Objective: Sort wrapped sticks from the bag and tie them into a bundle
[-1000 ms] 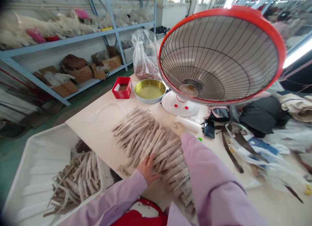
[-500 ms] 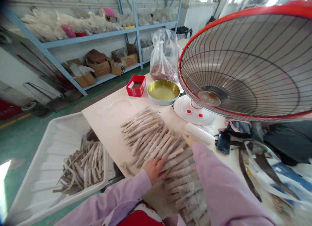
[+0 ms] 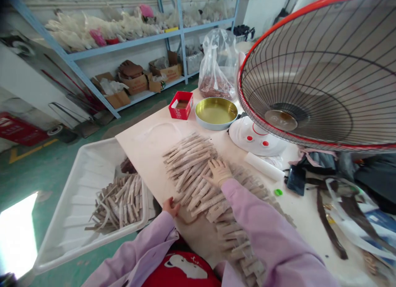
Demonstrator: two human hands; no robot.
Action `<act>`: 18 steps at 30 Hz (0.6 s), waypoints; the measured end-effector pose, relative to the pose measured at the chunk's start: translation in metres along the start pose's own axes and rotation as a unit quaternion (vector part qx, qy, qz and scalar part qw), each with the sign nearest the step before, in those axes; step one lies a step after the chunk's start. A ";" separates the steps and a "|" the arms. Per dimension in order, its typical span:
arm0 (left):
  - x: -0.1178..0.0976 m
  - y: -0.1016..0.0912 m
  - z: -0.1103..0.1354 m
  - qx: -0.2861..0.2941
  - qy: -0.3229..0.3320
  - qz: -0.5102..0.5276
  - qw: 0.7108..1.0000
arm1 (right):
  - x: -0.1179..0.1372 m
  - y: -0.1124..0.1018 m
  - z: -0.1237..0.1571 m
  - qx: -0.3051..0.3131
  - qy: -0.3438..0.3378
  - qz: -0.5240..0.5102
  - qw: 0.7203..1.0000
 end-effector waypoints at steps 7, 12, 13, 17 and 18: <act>-0.012 0.024 -0.015 0.022 -0.044 -0.024 0.999 | -0.007 0.033 0.021 -0.009 0.062 0.039 0.997; -0.017 0.030 -0.013 0.058 -0.026 -0.028 0.998 | -0.005 0.034 0.026 -0.038 0.074 0.024 0.996; -0.017 0.031 -0.012 0.078 -0.021 -0.028 0.996 | -0.005 0.033 0.027 -0.043 0.079 0.021 0.996; -0.015 0.034 -0.009 0.140 0.016 -0.034 0.989 | -0.006 0.033 0.027 -0.051 0.087 0.014 0.995; -0.017 0.035 -0.009 0.138 0.029 -0.041 0.989 | -0.007 0.033 0.026 -0.051 0.088 0.012 0.995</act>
Point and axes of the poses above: each hand's wrist, its own z-axis away from the middle knuckle, its own y-axis out of the palm, x = y × z, the point moved 2 cm from there along -z, towards the middle knuckle, and after that the axes turned 9 degrees about -y, right-handed, at the moved point
